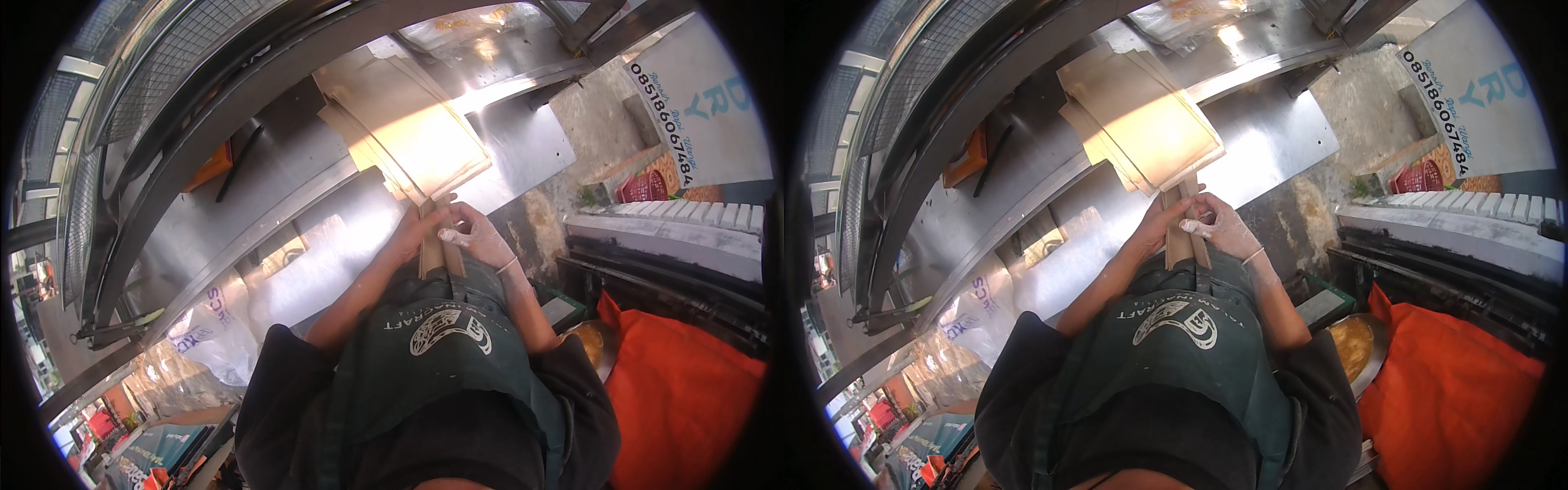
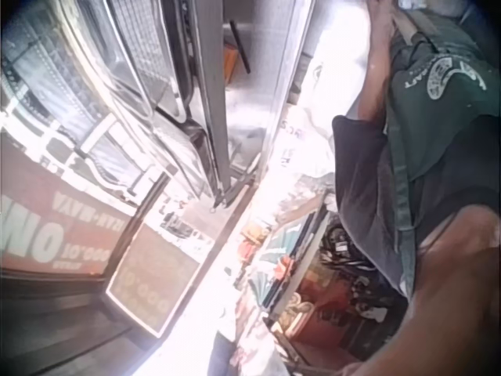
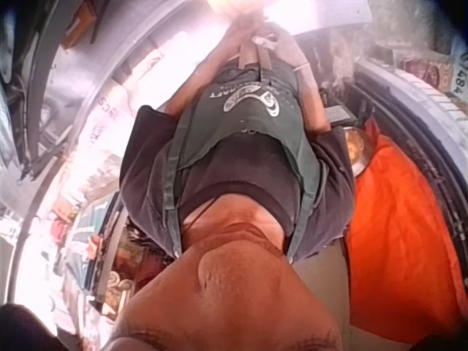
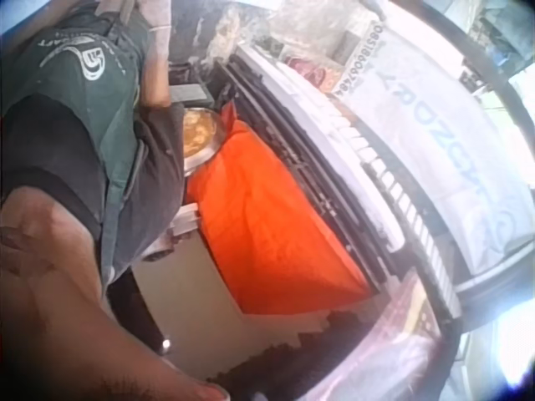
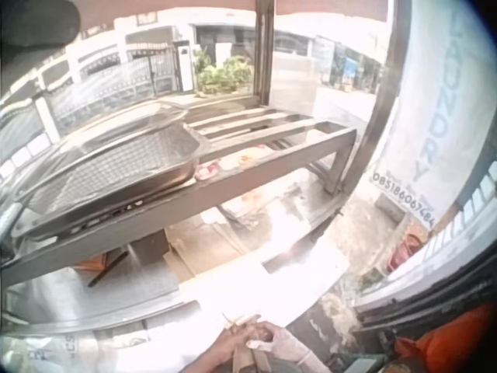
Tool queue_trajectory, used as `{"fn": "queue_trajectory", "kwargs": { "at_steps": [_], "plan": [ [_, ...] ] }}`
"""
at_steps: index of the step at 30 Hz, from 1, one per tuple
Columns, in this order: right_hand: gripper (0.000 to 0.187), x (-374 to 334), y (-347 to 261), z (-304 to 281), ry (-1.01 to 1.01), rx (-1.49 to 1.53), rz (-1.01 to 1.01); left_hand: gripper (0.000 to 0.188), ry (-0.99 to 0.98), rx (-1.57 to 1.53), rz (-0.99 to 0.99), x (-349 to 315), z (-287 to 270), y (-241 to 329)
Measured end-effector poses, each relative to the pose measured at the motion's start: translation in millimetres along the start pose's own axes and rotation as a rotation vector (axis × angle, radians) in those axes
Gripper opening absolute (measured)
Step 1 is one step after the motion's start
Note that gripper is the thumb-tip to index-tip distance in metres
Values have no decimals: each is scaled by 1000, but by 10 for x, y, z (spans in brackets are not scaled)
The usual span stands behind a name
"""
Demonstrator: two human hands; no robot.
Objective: The person folds flat cardboard sheets into small rectangular boxes on a cluttered table, then carries the stack to an outdoor cooking area and places them on a metal shelf. The person also briefly stirs a large pot of food with a ladle.
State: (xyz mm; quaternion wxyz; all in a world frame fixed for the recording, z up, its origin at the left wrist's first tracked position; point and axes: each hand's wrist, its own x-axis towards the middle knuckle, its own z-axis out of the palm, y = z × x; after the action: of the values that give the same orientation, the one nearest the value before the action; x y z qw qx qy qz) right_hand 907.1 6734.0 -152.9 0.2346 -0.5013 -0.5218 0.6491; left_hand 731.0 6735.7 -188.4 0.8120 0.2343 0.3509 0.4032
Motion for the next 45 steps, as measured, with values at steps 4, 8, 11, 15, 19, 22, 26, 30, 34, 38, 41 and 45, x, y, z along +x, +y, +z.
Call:
{"fn": "queue_trajectory", "kwargs": {
  "at_steps": [4,8,11,15,19,22,26,30,34,38,41,45],
  "plan": [
    [55,-13,-65,6,-12,-36,-11,60,-46,-79,13,26,-54,-56],
    [54,-15,-61,1,-10,-48,-11,61,-73,-135,21,35,-96,-93],
    [50,-26,-40,4,27,-35,-16,63,-106,-125,17,32,-104,-100],
    [44,-19,40,-2,75,83,-45,60,-126,-129,14,37,-126,-139],
    [44,-91,-30,69,265,-27,-84,69,-99,-303,-75,90,-284,-239],
    [51,-146,-256,133,312,-173,-146,73,-18,-312,-46,111,-323,-278],
    [59,-101,-209,98,272,-463,-324,74,149,-187,-58,63,-196,-186],
    [63,-161,-332,129,351,-265,-119,72,152,-153,-46,68,-227,-192],
    [60,-218,-209,-311,558,-278,-81,75,150,-139,-51,-45,-144,-63],
    [55,-452,-779,-771,827,-353,-248,85,106,-125,-40,-48,-244,-108],
    [50,-540,-1413,-714,873,-399,-410,83,107,-126,-56,-44,-255,-135],
    [49,-288,-2103,-293,790,-929,-617,85,93,-104,-33,-87,-212,-66]
  ]
}}
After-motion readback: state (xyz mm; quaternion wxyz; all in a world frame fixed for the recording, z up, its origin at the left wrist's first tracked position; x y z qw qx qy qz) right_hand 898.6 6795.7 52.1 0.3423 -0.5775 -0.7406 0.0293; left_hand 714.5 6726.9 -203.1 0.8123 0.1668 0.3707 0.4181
